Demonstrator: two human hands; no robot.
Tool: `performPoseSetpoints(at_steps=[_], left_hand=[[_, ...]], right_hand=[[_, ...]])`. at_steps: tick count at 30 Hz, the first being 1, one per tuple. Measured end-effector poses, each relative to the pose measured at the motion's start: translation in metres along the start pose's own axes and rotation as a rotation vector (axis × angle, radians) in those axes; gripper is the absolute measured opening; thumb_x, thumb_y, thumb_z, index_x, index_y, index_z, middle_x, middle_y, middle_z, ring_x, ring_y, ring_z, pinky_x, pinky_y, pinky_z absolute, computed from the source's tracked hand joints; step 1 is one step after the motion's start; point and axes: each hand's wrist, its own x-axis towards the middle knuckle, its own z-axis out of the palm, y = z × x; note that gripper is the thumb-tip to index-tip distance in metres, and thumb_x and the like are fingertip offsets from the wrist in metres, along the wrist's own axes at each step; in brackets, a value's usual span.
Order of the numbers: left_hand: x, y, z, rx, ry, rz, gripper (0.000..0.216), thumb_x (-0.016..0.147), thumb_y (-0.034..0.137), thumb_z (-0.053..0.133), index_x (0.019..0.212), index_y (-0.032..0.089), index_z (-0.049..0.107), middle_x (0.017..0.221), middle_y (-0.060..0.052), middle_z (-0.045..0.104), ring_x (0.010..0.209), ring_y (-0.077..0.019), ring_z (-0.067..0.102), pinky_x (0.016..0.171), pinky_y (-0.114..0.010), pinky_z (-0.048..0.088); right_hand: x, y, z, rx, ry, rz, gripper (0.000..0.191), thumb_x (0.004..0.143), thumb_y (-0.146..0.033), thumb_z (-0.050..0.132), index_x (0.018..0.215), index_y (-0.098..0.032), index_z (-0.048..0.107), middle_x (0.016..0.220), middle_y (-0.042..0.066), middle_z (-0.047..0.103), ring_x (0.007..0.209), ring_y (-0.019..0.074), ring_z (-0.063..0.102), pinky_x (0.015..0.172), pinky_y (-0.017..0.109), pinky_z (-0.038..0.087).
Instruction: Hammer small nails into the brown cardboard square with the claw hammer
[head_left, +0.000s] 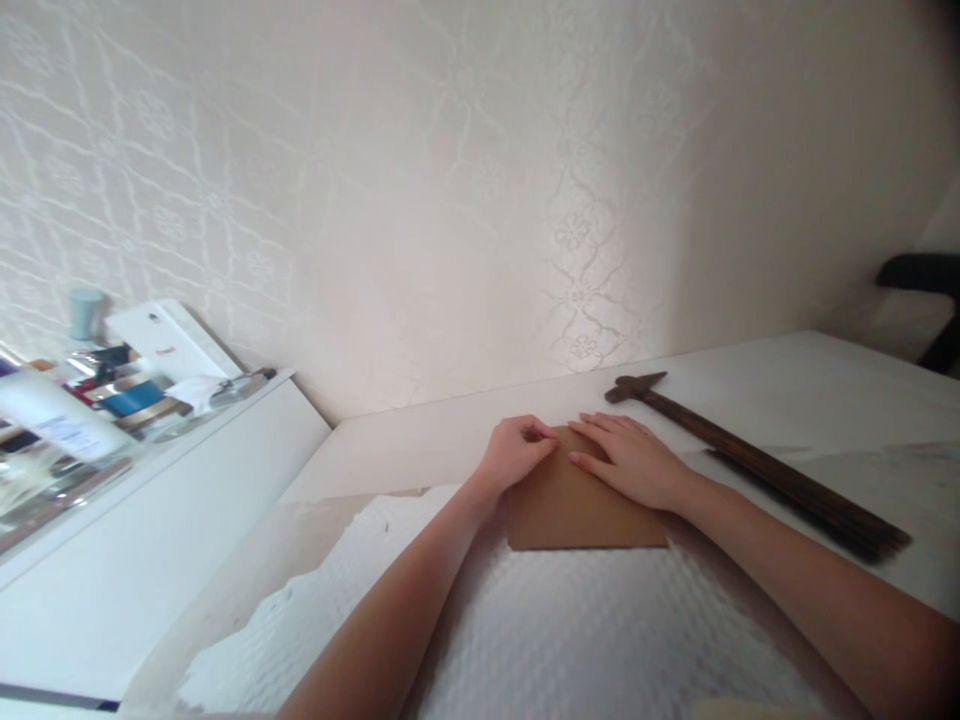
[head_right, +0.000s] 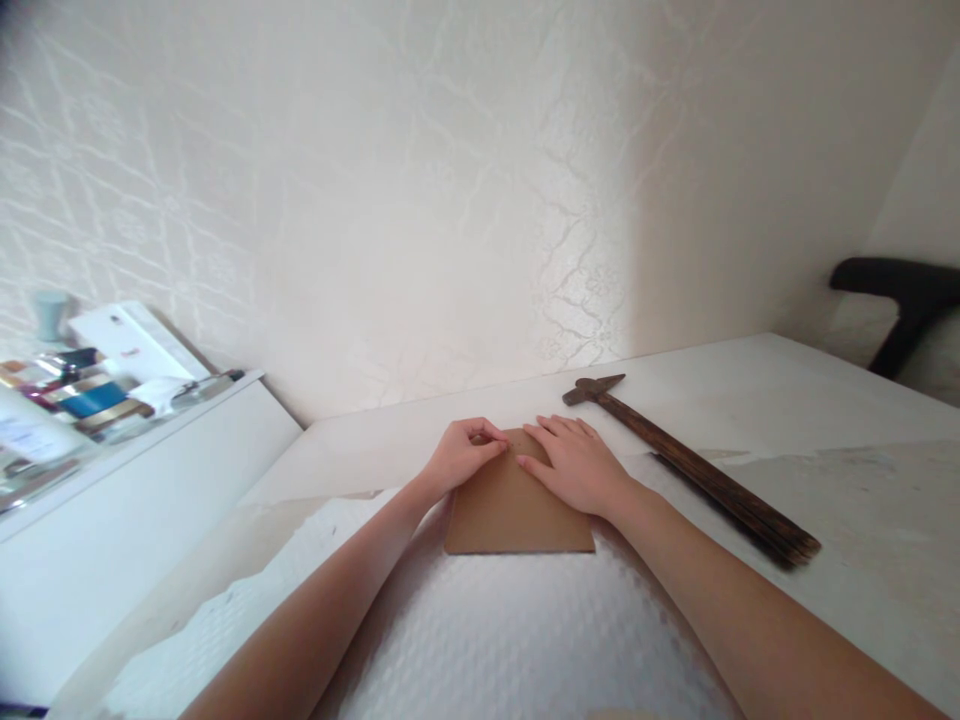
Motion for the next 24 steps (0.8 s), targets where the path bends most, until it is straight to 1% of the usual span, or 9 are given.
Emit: performPoseSetpoints(at_steps=[16, 24], left_hand=[[0.0006, -0.0022, -0.0015, -0.102, -0.031, -0.061, 0.004, 0.071, 0.017, 0.064, 0.069, 0.015, 0.067, 0.075, -0.003, 0.069, 0.071, -0.0132, 0.062, 0.072, -0.025, 0.048], [0.0001, -0.0039, -0.0016, -0.084, -0.024, -0.024, 0.004, 0.071, 0.016, 0.063, 0.069, 0.015, 0.066, 0.076, -0.004, 0.069, 0.073, -0.0135, 0.062, 0.072, -0.025, 0.048]], right_hand=[[-0.0004, 0.0000, 0.0011, 0.016, 0.028, 0.001, 0.060, 0.090, -0.054, 0.032, 0.132, -0.017, 0.053, 0.139, 0.013, 0.049, 0.129, 0.0277, 0.043, 0.107, 0.045, 0.031], [-0.0007, -0.0008, -0.0002, 0.010, 0.015, 0.003, 0.061, 0.090, -0.053, 0.032, 0.133, -0.014, 0.053, 0.139, 0.013, 0.049, 0.129, 0.0278, 0.042, 0.107, 0.045, 0.031]])
